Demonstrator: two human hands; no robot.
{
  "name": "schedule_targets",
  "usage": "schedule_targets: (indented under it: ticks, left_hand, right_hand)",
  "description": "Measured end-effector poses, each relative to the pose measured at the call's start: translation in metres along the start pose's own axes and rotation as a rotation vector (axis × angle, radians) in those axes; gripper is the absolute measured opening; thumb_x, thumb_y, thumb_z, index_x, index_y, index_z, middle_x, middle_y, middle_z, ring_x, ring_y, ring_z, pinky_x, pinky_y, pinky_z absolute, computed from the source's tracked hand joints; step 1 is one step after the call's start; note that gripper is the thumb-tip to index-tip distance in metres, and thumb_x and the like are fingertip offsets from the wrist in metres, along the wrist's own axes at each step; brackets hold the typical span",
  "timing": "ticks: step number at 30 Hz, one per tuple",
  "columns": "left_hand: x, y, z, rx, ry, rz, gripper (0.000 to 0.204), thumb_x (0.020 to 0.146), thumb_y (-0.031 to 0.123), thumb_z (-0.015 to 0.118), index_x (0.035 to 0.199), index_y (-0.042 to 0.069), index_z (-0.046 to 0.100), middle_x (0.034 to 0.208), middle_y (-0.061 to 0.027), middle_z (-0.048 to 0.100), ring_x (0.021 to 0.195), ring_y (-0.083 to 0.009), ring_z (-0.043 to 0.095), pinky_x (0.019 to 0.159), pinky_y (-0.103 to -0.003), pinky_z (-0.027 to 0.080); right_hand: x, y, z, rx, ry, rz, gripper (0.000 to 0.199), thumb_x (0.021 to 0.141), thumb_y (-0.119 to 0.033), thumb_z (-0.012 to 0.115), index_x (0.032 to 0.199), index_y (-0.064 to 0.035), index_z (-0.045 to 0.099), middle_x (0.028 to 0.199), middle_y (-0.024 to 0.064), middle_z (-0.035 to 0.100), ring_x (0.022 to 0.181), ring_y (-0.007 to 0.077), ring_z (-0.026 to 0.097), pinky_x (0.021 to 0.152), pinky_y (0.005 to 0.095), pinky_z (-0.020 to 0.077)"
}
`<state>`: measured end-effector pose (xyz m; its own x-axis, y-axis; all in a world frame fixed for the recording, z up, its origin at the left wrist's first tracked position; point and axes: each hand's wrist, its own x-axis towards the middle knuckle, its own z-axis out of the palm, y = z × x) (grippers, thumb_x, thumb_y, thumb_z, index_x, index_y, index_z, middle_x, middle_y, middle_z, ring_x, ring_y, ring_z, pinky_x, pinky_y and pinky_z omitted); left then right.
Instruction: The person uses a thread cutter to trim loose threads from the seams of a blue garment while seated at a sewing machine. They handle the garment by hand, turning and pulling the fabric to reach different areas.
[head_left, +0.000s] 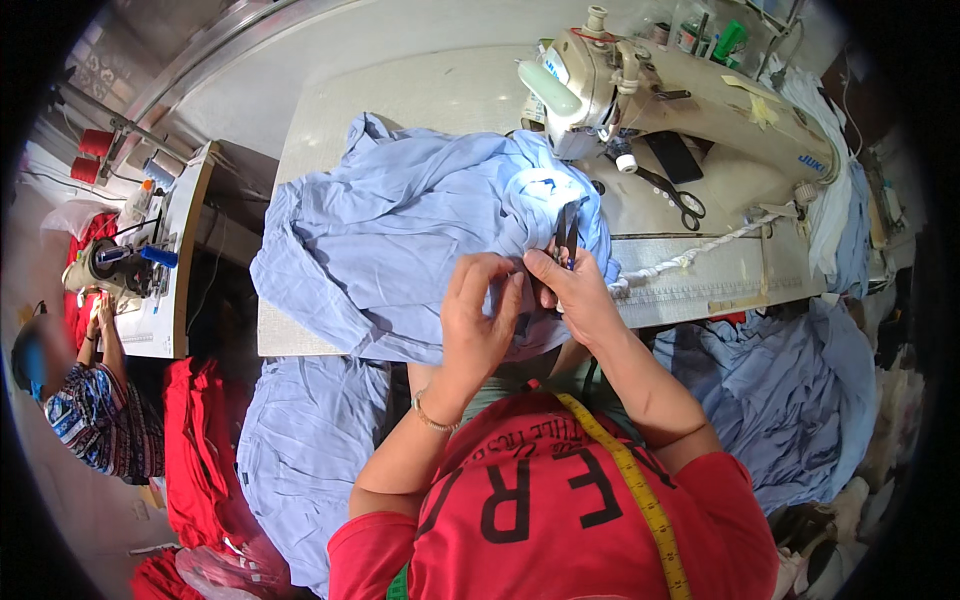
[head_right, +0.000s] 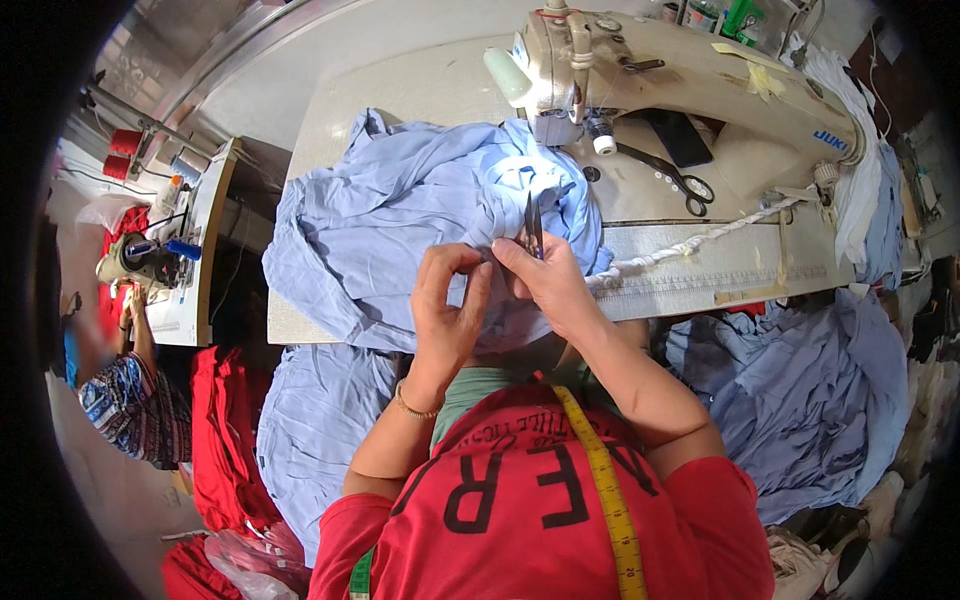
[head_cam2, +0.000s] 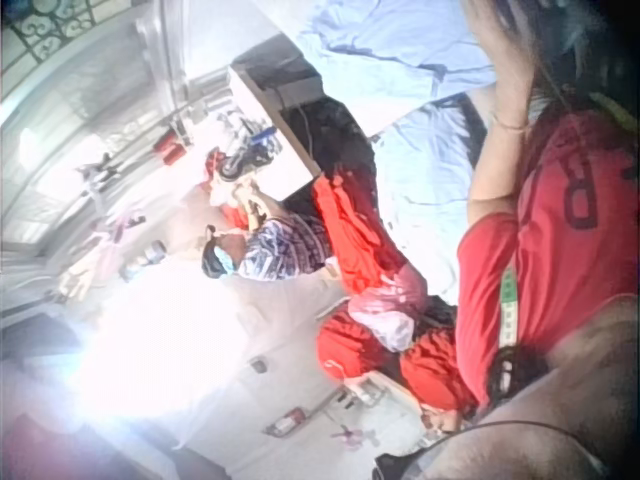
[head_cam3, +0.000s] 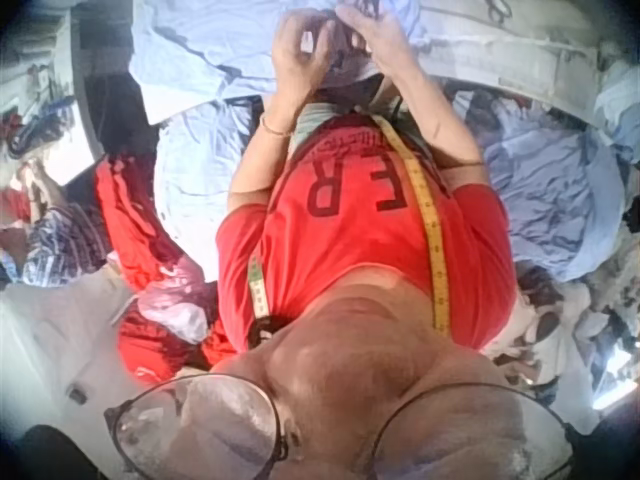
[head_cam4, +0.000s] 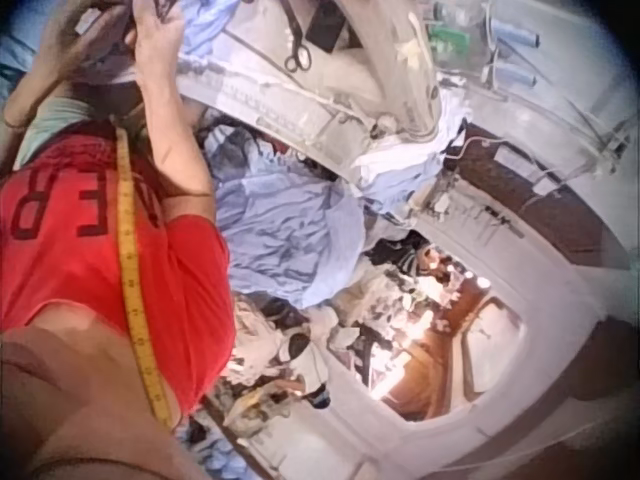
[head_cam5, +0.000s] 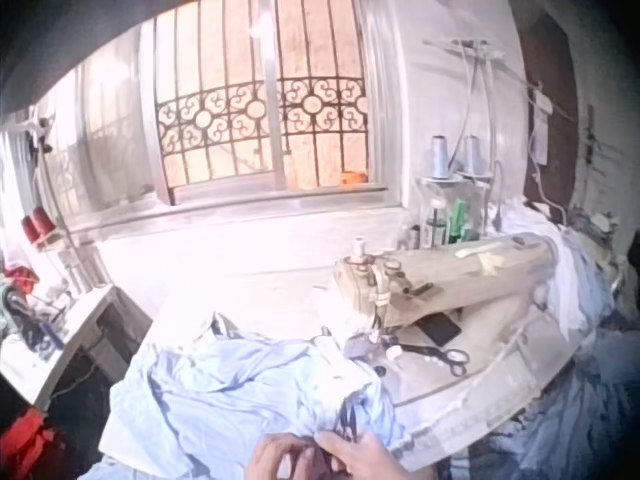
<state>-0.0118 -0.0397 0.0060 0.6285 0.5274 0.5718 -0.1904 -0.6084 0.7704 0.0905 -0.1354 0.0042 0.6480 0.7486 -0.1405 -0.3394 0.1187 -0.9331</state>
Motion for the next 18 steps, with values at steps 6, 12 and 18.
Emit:
schedule_targets:
  ticks: [6, 12, 18]
  left_hand:
    - [-0.001, -0.017, 0.011, -0.152, -0.030, -0.198, 0.022, 0.076, -0.003, 0.065, 0.095, -0.001, 0.055, 0.084, -0.0104, 0.057, 0.074, -0.0208, 0.057, 0.066, -0.029, 0.046]
    - [0.004, -0.013, 0.009, -0.096, 0.007, -0.139, 0.018, 0.076, -0.001, 0.066, 0.092, -0.001, 0.058, 0.083, -0.0089, 0.056, 0.074, -0.0196, 0.056, 0.067, -0.029, 0.046]
    - [0.010, -0.006, 0.006, 0.015, -0.032, -0.090, 0.013, 0.075, -0.001, 0.066, 0.087, -0.001, 0.061, 0.083, -0.0112, 0.056, 0.073, -0.0222, 0.057, 0.066, -0.030, 0.047]
  right_hand:
    - [0.006, 0.003, -0.011, -0.054, -0.007, -0.075, 0.010, 0.083, -0.012, 0.067, 0.082, -0.0071, 0.058, 0.061, -0.0053, 0.050, 0.050, 0.0026, 0.041, 0.045, 0.0187, 0.0301]
    - [0.007, 0.001, -0.012, -0.024, -0.014, -0.124, 0.008, 0.082, -0.010, 0.067, 0.084, -0.0069, 0.059, 0.063, -0.0056, 0.051, 0.050, 0.0021, 0.041, 0.045, 0.0180, 0.0296]
    - [0.006, 0.003, -0.013, -0.027, -0.020, -0.153, 0.007, 0.081, -0.008, 0.066, 0.083, -0.0074, 0.060, 0.063, -0.0064, 0.051, 0.049, 0.0017, 0.040, 0.044, 0.0177, 0.0288]
